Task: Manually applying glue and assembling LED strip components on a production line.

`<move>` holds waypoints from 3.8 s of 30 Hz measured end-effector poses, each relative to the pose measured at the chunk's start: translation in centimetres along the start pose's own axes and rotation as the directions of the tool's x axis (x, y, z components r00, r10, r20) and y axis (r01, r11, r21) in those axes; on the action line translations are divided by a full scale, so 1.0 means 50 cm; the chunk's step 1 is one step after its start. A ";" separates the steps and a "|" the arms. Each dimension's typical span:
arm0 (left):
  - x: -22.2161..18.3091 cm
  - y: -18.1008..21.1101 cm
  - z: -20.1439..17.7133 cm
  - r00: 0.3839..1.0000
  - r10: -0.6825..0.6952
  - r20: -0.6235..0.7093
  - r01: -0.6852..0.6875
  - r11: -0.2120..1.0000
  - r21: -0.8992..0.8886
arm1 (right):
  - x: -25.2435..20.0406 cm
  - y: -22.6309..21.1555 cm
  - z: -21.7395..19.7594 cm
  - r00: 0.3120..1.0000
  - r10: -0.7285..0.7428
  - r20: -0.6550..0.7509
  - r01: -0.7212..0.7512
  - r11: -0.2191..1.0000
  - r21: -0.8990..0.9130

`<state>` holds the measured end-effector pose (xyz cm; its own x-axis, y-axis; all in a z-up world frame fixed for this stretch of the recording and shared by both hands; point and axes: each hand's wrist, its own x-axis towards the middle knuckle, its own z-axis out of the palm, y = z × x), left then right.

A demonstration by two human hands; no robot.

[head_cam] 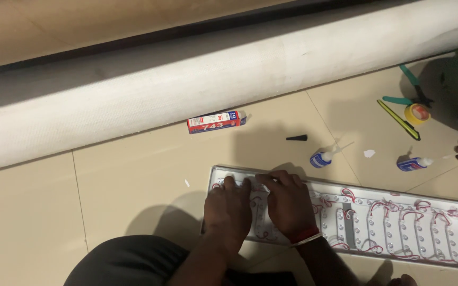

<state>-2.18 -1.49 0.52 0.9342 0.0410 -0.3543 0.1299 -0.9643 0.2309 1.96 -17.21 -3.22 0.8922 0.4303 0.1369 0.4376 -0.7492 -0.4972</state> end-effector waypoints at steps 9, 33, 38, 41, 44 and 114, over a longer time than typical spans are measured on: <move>0.010 0.001 0.009 0.998 -0.011 0.057 0.009 0.999 0.041 | -0.004 -0.035 0.005 0.998 -0.055 -0.018 0.049 0.972 -0.228; 0.004 0.013 0.000 0.998 -0.032 0.050 0.035 0.998 -0.049 | -0.017 0.004 0.015 0.999 -0.018 0.034 0.020 0.997 -0.079; 0.001 0.015 -0.011 0.995 -0.049 0.083 0.055 0.996 -0.068 | -0.013 0.015 -0.004 0.997 -0.070 -0.045 0.074 0.991 0.109; 0.003 0.014 -0.005 0.997 -0.055 0.060 0.060 0.994 -0.089 | -0.016 0.018 -0.031 0.997 -0.010 -0.078 0.031 0.963 0.267; 0.006 0.015 -0.013 0.994 -0.065 0.085 0.073 0.992 -0.098 | -0.026 0.049 -0.050 0.992 0.097 -0.078 -0.063 0.931 0.359; 0.031 -0.022 0.021 0.995 -0.092 -0.030 0.082 0.966 -0.245 | -0.074 0.029 -0.131 0.995 -0.010 -0.101 -0.007 0.987 -0.159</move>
<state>-1.23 -0.64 -1.25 0.9278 0.1377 -0.3466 0.2836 -0.8640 0.4159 0.01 -23.19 1.18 0.8947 0.3843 0.2277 0.4438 -0.8224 -0.3559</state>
